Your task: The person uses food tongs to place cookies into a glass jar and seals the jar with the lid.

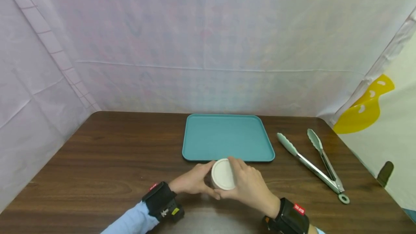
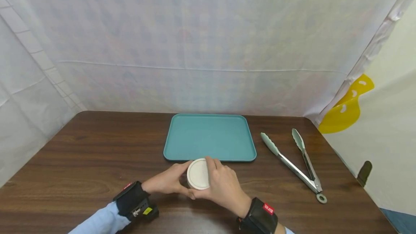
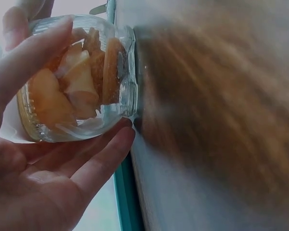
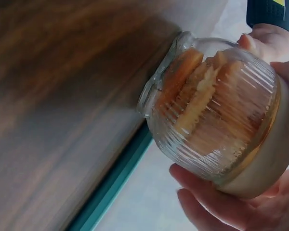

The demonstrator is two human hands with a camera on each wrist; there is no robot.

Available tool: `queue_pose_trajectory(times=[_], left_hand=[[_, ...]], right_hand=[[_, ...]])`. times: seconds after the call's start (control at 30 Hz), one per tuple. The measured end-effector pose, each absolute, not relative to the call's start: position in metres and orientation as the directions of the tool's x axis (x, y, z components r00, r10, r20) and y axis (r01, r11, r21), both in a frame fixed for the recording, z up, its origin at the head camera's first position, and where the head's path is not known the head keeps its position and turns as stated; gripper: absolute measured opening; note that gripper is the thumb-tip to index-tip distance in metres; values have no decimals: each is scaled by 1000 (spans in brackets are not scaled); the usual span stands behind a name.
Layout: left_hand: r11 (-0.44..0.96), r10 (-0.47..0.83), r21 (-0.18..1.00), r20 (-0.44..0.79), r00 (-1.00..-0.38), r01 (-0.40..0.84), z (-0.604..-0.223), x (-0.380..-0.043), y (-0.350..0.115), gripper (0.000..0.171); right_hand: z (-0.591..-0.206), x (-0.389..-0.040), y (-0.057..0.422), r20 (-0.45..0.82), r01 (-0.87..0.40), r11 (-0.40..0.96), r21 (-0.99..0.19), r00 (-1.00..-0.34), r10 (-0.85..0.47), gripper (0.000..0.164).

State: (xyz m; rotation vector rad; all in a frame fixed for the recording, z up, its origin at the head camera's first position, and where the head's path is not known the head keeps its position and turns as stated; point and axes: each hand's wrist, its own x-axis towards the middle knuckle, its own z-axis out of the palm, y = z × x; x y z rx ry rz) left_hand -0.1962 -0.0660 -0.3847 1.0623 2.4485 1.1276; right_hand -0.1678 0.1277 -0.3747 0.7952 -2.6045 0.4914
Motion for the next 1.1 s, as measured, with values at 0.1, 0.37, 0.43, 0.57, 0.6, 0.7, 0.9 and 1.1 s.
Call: queue_pose_trajectory(times=[0.1,0.37,0.43,0.57,0.6,0.7,0.9,1.1], left_hand=[[436,711,746,58,-701,503,-384,-196,-66,86],[407,723,750,85,-686,521,-385,-196,-66,86],[407,722,742,96,-686,532,-384,-196,-66,85],[416,714,728,109,-691,545,-384,-196,-66,85],[419,713,723,113,-692,549,-384,-196,-66,85],[422,708,714,125,-695,559,-384,-195,-66,85],[417,706,706,145,-693,572,-384,-195,-66,86],[427,697,711,135,-704,560,-384,-193,-66,84]], right_hand=[[-371,-172,134,336,-629,710,-316,-774,-537,94],[-363,-195,159,175,-689,454,-565,-637,-750,91],[-365,-196,160,196,-693,442,-569,-636,-746,88],[-369,-196,159,243,-692,421,-586,-646,-724,84],[-370,-196,159,254,-691,418,-590,-650,-717,84],[-372,-194,157,282,-687,417,-595,-664,-692,84],[-375,-185,152,328,-669,481,-567,-718,-614,83],[-377,-174,144,388,-642,580,-502,-766,-512,83]])
